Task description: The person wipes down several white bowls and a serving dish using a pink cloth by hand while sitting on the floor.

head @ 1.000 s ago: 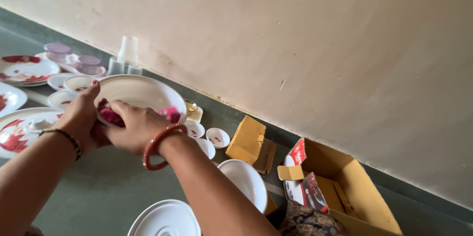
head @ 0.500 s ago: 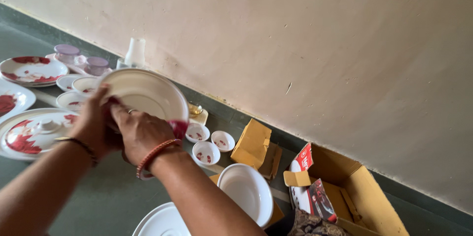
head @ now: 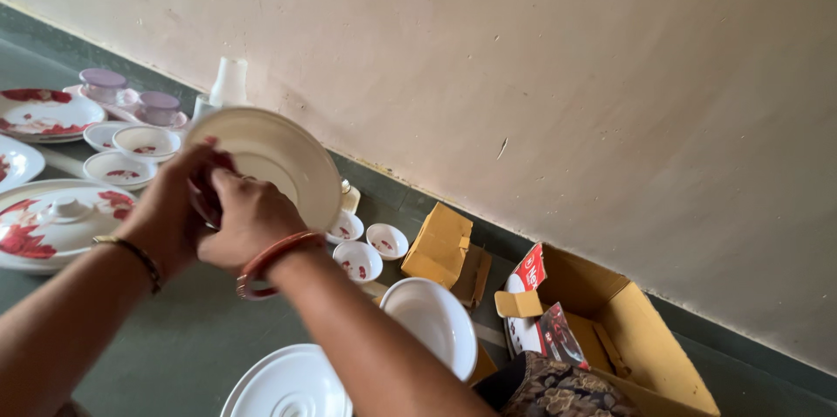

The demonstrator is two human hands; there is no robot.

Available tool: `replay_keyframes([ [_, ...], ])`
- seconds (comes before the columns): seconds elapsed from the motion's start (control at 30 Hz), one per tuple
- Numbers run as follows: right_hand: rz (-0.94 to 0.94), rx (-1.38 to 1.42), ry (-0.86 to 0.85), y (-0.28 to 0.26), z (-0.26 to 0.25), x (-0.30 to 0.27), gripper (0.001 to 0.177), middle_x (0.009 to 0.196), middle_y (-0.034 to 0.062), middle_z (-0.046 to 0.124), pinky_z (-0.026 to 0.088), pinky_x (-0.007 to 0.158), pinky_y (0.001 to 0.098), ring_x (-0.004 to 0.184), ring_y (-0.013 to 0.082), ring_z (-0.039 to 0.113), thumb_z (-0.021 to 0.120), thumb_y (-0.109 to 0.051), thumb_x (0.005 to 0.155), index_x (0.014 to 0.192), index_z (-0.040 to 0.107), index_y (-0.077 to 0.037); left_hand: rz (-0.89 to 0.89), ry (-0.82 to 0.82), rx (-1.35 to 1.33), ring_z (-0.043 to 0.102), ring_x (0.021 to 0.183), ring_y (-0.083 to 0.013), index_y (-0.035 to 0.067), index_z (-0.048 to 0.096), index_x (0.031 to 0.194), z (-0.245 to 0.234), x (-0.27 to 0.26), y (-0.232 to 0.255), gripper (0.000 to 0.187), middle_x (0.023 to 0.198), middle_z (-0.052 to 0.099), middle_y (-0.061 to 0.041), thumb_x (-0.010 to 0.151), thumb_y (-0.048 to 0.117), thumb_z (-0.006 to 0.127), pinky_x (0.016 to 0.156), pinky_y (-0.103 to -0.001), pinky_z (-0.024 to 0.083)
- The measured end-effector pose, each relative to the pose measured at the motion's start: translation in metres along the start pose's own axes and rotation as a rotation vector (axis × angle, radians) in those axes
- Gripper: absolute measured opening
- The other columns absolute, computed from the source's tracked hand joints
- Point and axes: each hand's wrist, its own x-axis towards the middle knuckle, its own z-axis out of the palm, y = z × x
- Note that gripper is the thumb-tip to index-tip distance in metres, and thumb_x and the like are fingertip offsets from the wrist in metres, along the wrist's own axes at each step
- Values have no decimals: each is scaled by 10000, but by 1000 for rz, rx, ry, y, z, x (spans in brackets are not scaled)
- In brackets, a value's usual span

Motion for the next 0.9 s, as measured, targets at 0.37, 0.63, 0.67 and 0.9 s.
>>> replay_keyframes([
  [0.37,236,-122,-26,50,-7,-23,514,1379,115,628,487,994,469,1225,366,607,548,-265,828,1335,620,-226,-337,209,225,668,1126,-383,178,490,1458,40,-62,17,661,1291,661,-163,977,624,414,921,-639,540],
  [0.63,26,60,-60,37,36,7,571,1368,248,585,457,1085,429,1255,396,596,698,-247,760,1312,665,-104,-314,193,229,668,1078,-318,163,501,1441,24,-55,3,680,1280,643,-113,970,640,386,919,-586,563],
  [0.67,30,61,-72,39,36,7,567,1370,245,586,458,1085,431,1256,395,596,690,-259,768,1314,665,-105,-307,197,224,664,1101,-346,118,517,1461,19,-54,5,738,1298,641,-150,998,675,375,920,-615,560],
  [0.9,184,39,-133,62,17,-15,549,1387,225,591,463,1082,446,1266,386,600,627,-343,830,1328,659,-114,-379,276,379,679,1133,-373,123,484,1491,42,-71,8,747,1313,668,-235,1017,684,344,946,-581,555],
])
